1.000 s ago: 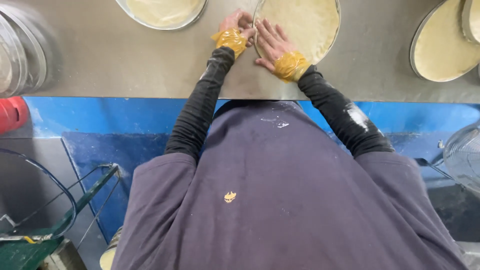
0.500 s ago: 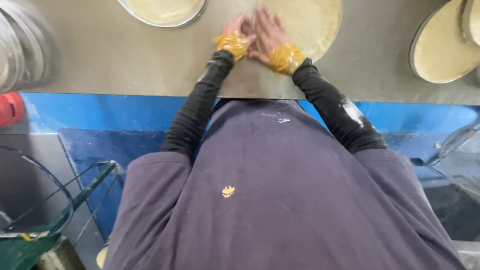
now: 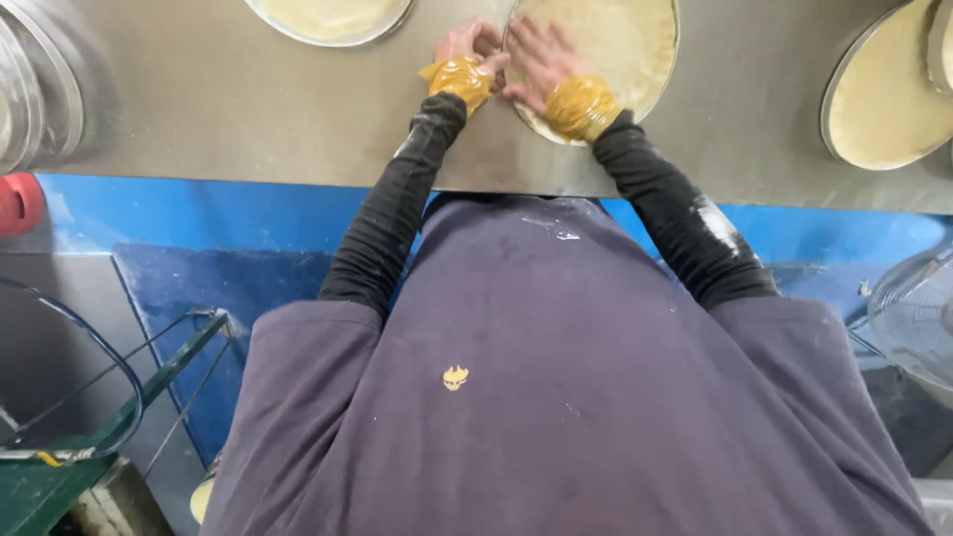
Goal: The recorder is pressing pizza dough into circular metal pans on a workbench.
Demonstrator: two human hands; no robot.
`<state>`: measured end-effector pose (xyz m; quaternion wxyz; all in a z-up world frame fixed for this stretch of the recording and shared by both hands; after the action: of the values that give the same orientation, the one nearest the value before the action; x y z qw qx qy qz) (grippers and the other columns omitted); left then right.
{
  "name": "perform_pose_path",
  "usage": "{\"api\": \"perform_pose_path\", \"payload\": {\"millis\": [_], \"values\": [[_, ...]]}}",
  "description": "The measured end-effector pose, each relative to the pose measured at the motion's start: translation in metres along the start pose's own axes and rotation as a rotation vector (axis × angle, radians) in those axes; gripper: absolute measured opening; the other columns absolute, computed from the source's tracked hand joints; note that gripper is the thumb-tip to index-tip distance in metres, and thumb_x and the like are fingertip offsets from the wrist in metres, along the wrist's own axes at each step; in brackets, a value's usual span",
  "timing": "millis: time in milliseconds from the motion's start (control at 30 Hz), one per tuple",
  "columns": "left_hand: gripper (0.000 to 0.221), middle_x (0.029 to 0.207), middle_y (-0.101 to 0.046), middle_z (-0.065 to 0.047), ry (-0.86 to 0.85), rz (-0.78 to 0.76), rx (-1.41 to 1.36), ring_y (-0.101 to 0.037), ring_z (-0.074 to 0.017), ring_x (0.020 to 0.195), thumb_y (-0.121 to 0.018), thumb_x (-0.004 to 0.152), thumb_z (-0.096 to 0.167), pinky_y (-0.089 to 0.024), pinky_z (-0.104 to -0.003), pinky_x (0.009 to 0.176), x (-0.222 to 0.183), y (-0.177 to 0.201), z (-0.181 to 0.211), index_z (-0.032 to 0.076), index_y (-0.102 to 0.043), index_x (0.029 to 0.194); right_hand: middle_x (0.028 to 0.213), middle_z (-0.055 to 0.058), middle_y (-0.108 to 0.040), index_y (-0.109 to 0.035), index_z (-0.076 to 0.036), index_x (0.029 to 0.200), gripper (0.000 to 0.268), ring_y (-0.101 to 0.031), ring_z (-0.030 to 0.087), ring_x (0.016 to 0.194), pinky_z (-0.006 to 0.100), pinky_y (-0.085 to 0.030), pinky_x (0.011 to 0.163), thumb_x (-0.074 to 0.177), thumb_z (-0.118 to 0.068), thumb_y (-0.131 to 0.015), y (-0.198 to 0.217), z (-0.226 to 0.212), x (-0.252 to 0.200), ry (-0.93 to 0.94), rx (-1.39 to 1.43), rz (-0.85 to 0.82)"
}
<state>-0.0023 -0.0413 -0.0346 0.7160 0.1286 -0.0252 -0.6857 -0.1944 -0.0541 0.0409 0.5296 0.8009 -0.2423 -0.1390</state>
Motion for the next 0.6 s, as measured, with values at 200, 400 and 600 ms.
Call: {"api": "perform_pose_path", "payload": {"millis": [200, 400, 600], "values": [[0.026, 0.077, -0.074, -0.007, -0.177, -0.016, 0.121, -0.073, -0.0153, 0.064, -0.084, 0.079, 0.005, -0.061, -0.030, 0.055, -0.014, 0.011, 0.014, 0.006, -0.066, 0.097, 0.162, 0.028, -0.039, -0.045, 0.008, 0.154, 0.081, -0.030, 0.039, 0.154, 0.053, -0.023, 0.127, 0.106, -0.055, -0.059, 0.020, -0.029, -0.001, -0.080, 0.050, -0.020], [0.020, 0.077, -0.074, -0.007, 0.152, -0.098, -0.104, -0.074, -0.0117, 0.061, -0.078, 0.084, 0.003, -0.063, -0.026, 0.052, -0.013, 0.010, 0.027, 0.004, -0.064, 0.098, 0.165, 0.025, -0.039, -0.047, 0.006, 0.154, 0.077, -0.029, 0.037, 0.157, 0.052, -0.024, 0.127, 0.109, -0.056, -0.054, 0.026, -0.038, -0.018, 0.100, -0.013, -0.093], [0.020, 0.076, -0.073, -0.006, 0.059, -0.036, -0.036, -0.074, -0.0125, 0.059, -0.079, 0.082, 0.003, -0.062, -0.027, 0.054, -0.013, 0.002, -0.003, 0.004, -0.065, 0.096, 0.165, 0.025, -0.038, -0.047, 0.006, 0.156, 0.071, -0.030, 0.036, 0.157, 0.052, -0.025, 0.129, 0.111, -0.048, -0.058, 0.009, -0.016, -0.004, 0.024, 0.043, -0.060]]}}
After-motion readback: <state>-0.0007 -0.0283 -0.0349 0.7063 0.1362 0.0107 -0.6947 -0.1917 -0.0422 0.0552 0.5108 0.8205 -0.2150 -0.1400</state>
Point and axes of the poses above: each hand's wrist, its own x-axis towards the middle knuckle, its own y-axis out of the back of the hand, z = x × y, the point moved 3 cm from there along x, towards the middle knuckle
